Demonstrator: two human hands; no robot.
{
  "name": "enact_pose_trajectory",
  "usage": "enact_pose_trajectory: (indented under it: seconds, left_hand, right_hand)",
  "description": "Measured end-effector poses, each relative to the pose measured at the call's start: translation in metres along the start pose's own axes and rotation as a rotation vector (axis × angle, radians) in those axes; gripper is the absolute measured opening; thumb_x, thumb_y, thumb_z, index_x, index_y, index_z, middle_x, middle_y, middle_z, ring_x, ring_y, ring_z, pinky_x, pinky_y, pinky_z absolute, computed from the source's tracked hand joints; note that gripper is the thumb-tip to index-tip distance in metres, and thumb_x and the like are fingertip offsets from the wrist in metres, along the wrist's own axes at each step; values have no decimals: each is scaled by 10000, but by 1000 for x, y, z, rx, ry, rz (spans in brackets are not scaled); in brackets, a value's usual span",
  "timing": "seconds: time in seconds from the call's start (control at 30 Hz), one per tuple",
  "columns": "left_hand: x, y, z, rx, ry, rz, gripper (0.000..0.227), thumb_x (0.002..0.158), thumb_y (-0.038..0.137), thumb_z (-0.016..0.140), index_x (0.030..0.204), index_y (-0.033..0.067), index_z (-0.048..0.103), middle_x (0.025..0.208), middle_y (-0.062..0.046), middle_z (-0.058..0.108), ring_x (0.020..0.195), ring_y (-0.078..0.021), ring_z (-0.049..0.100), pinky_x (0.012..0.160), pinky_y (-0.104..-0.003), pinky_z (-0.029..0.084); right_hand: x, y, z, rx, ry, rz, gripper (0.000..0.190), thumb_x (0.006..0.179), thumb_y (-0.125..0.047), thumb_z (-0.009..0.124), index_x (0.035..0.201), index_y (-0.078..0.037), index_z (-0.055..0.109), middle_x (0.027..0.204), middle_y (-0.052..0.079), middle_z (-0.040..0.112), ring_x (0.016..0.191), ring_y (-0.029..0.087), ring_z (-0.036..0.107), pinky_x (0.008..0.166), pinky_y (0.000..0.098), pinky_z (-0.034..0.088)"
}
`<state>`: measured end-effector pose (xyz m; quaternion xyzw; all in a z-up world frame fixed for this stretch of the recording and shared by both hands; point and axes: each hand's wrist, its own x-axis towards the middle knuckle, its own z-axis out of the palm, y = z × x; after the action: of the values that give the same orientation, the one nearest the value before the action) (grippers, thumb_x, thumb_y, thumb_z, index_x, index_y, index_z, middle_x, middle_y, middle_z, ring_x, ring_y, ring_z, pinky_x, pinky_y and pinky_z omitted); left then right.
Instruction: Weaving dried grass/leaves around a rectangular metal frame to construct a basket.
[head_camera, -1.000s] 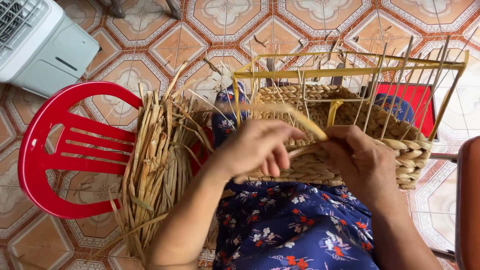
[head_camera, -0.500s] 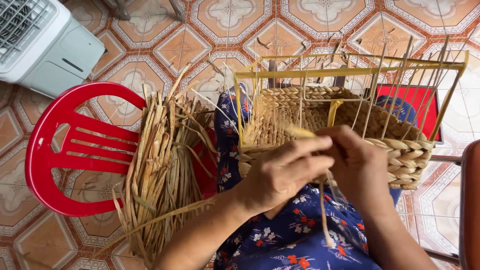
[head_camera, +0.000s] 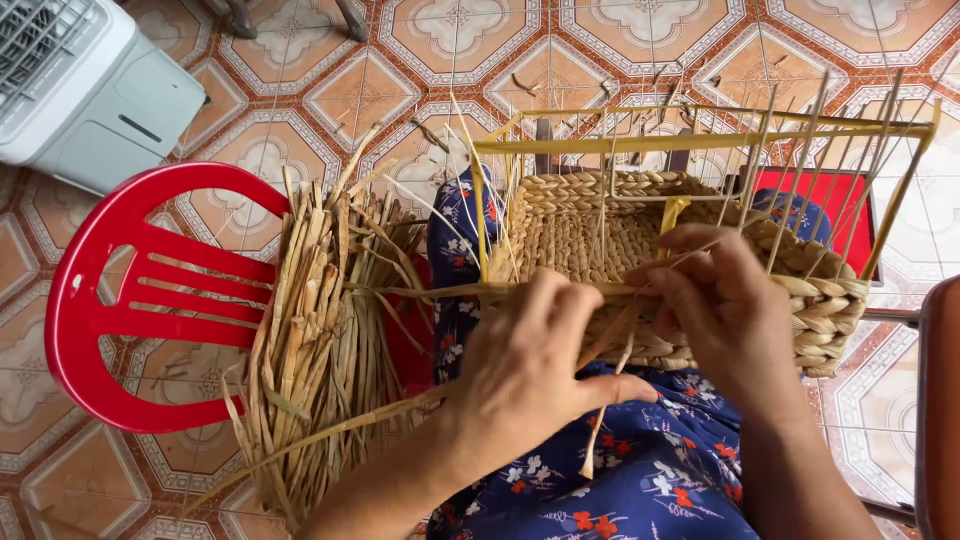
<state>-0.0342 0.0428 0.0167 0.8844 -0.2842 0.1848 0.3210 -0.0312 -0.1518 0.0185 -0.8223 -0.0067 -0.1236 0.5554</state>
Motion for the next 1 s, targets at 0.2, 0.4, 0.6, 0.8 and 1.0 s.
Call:
enact_pose_trajectory:
  seconds: [0.2,0.4,0.6,0.8,1.0]
  left_hand:
    - [5,-22,1,-43,-286,-57,229,925,176,674,1045,-19,663,831,-110,661,640,-160,648,510,-257,535]
    - [14,-70,-25,-825,-558,-309,209,1043,175,579,1068,48,743,737,-62,708,555,-97,608,469,-228,483]
    - [14,-69,5,-882,-347,-286,238,1059,155,547,1147,55,745,815,-32,749,601,-92,686,506,-246,577]
    - [44,-39,11,-286,-343,-142,267,1008,120,629,1267,69,670,727,-65,730,567,-140,683,488,-281,543]
    - [10,-50,38,-397,-78,118,104,1021,210,712,1014,106,700,845,-42,729,736,-127,701,632,-250,589]
  right_hand:
    - [-13,-3,-16,12,52,-90,129,981,-58,610,1089,-30,674,988,82,757,699,87,663,597,225,539]
    - [-3,1,2,-382,-145,-360,278,861,-99,747,1134,-52,744,993,78,749,788,169,728,665,316,584]
    - [-3,9,10,-351,-88,-256,173,937,-77,712,1101,-25,690,896,91,752,720,148,743,611,289,584]
    - [2,13,7,-225,-123,-46,174,951,-57,683,1101,-16,606,772,67,737,600,97,700,510,254,531]
    - [4,14,7,-69,-131,7,144,972,-42,642,1112,-29,613,831,41,741,654,87,695,544,241,553]
